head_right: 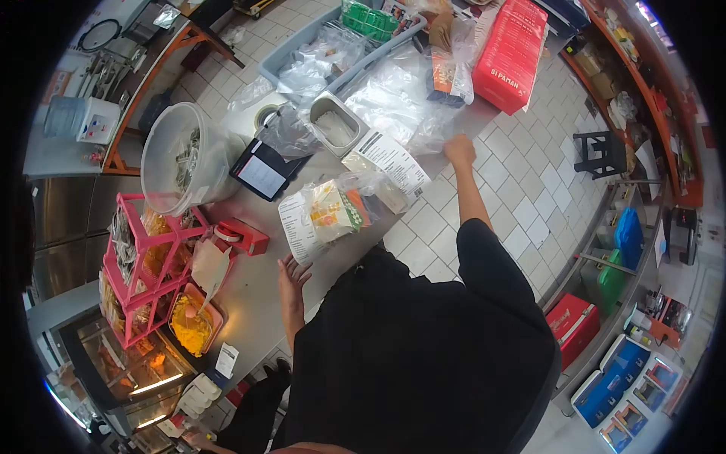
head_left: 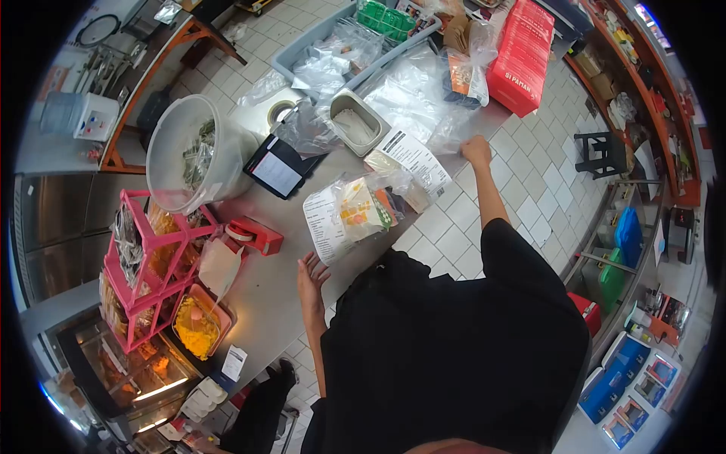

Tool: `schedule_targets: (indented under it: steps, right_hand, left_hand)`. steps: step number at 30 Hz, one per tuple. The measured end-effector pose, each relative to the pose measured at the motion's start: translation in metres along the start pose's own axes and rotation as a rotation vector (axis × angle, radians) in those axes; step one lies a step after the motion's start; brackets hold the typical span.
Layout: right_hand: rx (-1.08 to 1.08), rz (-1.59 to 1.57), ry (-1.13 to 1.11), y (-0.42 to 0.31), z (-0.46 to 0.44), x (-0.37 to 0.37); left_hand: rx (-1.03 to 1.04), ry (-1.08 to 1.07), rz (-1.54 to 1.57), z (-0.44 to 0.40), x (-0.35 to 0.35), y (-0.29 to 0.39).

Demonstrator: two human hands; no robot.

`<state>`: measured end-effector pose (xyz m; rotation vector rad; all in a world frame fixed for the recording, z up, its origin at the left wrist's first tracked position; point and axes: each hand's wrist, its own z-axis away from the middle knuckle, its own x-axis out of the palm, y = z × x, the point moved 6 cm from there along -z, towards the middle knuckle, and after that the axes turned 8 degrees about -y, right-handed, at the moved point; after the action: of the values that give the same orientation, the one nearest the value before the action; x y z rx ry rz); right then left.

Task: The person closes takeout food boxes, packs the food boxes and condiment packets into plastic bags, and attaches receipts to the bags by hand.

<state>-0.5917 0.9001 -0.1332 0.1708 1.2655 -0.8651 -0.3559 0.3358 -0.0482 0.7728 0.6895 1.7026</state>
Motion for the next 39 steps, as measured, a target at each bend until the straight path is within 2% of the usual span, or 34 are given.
schedule_targets:
  steps: [1,4,7,10,13,14,16,18,20,22,25,27,31,33,35,37,39]
  right_hand:
    - [0.026,0.025,0.095,0.001,-0.001,-0.009]
    - [0.125,0.105,-0.017,-0.021,0.038,-0.033]
    - [0.108,0.157,0.072,-0.036,0.047,-0.014]
    - [-0.448,-0.115,-0.043,-0.039,-0.004,0.045]
    - [-0.582,-0.342,0.223,-0.038,0.000,0.036]
    - [-0.474,-0.483,0.135,-0.031,-0.007,0.033]
    - [-0.240,-0.746,-0.050,-0.032,0.020,-0.013]
    - [-0.222,-0.857,0.068,-0.021,0.020,-0.060]
    - [-0.476,-0.910,0.252,-0.031,0.018,-0.125]
    - [-0.477,-0.876,0.202,-0.073,0.059,-0.197]
    - [-0.737,-0.893,0.116,-0.127,0.099,-0.255]
    - [-0.891,-0.867,-0.045,-0.162,0.118,-0.270]
    - [-1.198,-0.886,-0.173,-0.231,0.165,-0.281]
    - [-1.297,-0.880,-0.237,-0.265,0.194,-0.286]
    - [-1.378,-0.857,-0.423,-0.296,0.224,-0.288]
    - [-1.473,-0.883,-0.555,-0.325,0.246,-0.283]
    - [-1.508,-0.976,-0.552,-0.349,0.266,-0.277]
  left_hand:
    - [0.017,0.013,0.015,0.003,-0.001,0.001]
    - [0.044,0.036,0.039,0.008,-0.003,0.004]
    - [0.050,0.037,0.062,0.006,-0.002,0.000]
    - [0.061,0.006,0.049,0.001,-0.002,-0.005]
    - [0.090,-0.016,-0.009,0.000,0.000,0.000]
    - [0.108,-0.014,-0.039,0.001,0.000,0.002]
    - [0.125,-0.001,-0.059,0.006,-0.003,0.005]
    - [0.133,0.014,-0.032,0.010,-0.005,0.009]
    - [0.153,0.043,-0.029,0.017,-0.009,0.012]
    - [0.193,0.057,-0.037,0.018,-0.010,0.022]
    - [0.307,0.064,-0.086,0.024,-0.005,0.051]
    - [0.431,0.081,-0.154,0.032,0.004,0.088]
    - [0.712,-0.012,-0.285,0.054,0.051,0.188]
    - [0.870,-0.153,-0.232,0.062,0.083,0.230]
    - [0.884,-0.238,-0.335,0.051,0.109,0.252]
    - [1.013,-0.035,-0.519,0.053,0.135,0.279]
    - [1.059,0.042,-0.403,0.025,0.142,0.287]
